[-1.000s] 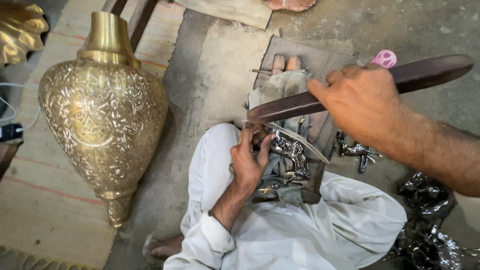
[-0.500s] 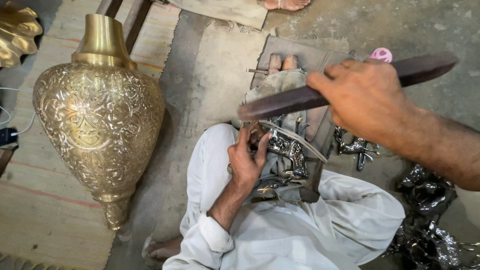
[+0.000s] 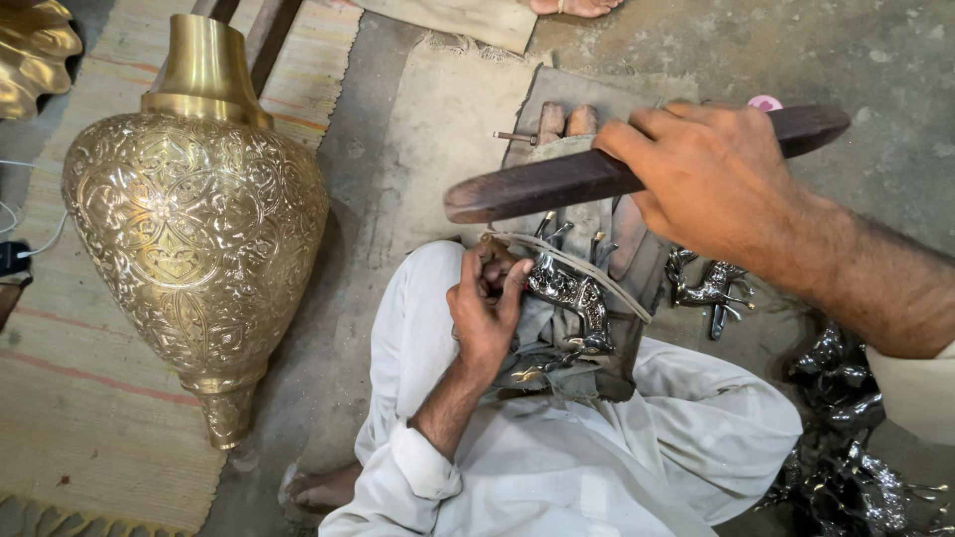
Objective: The person sits cross-legged on the floor and decorates metal figurines, holding a small chisel against a silvered metal horse figure while striking it with a wooden mallet to chase patterns into the surface. They reposition the figurine and chisel repeatedly, working on pieces set on a cloth pad in their lap.
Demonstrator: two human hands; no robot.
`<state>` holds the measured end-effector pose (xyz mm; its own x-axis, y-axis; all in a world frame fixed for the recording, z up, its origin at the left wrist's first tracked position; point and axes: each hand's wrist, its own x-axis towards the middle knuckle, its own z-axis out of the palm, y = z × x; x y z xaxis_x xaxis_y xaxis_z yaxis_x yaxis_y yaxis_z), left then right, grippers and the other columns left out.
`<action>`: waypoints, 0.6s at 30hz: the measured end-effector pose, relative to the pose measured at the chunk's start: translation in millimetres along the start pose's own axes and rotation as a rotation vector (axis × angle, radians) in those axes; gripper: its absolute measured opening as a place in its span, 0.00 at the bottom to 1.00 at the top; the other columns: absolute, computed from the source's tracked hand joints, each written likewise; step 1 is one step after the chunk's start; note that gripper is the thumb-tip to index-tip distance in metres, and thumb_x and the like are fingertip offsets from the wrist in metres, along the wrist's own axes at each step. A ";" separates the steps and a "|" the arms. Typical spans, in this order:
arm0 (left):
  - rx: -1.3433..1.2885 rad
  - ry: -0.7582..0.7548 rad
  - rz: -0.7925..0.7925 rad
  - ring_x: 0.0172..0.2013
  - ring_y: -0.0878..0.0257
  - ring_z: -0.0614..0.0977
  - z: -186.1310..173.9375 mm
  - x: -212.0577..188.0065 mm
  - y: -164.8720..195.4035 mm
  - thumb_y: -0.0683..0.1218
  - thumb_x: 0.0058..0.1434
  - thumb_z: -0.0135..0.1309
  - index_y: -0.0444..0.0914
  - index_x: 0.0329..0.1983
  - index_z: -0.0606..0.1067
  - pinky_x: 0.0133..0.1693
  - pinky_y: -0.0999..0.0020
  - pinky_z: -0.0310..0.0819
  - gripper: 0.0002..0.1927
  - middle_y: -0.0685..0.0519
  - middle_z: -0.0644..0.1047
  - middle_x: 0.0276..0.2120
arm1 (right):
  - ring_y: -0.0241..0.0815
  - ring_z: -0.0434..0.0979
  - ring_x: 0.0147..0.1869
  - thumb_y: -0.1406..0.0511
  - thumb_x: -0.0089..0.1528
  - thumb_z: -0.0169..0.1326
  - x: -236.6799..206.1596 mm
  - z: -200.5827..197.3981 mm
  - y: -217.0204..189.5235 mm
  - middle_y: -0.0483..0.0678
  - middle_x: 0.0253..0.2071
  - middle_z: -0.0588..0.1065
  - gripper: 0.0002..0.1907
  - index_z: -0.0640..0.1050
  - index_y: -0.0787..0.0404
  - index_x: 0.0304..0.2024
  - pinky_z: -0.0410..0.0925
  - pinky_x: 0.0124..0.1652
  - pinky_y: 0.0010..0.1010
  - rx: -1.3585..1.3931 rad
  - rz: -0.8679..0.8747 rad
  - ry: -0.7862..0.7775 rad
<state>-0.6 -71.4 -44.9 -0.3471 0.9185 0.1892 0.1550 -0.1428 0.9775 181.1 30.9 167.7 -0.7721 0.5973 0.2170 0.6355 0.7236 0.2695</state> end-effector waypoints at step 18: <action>0.037 0.016 0.106 0.25 0.74 0.73 1.0 -3.0 4.4 0.40 0.65 0.65 0.34 0.48 0.70 0.27 0.78 0.69 0.16 0.53 0.78 0.25 | 0.50 0.81 0.40 0.64 0.52 0.63 27.5 -24.4 -9.3 0.48 0.35 0.78 0.22 0.77 0.57 0.49 0.73 0.38 0.41 0.078 -0.012 0.093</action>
<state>2.0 -74.5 -41.2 -0.3420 0.8927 0.2935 0.2256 -0.2253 0.9478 153.8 32.2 194.0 -0.7743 0.5565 0.3012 0.6219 0.7573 0.1996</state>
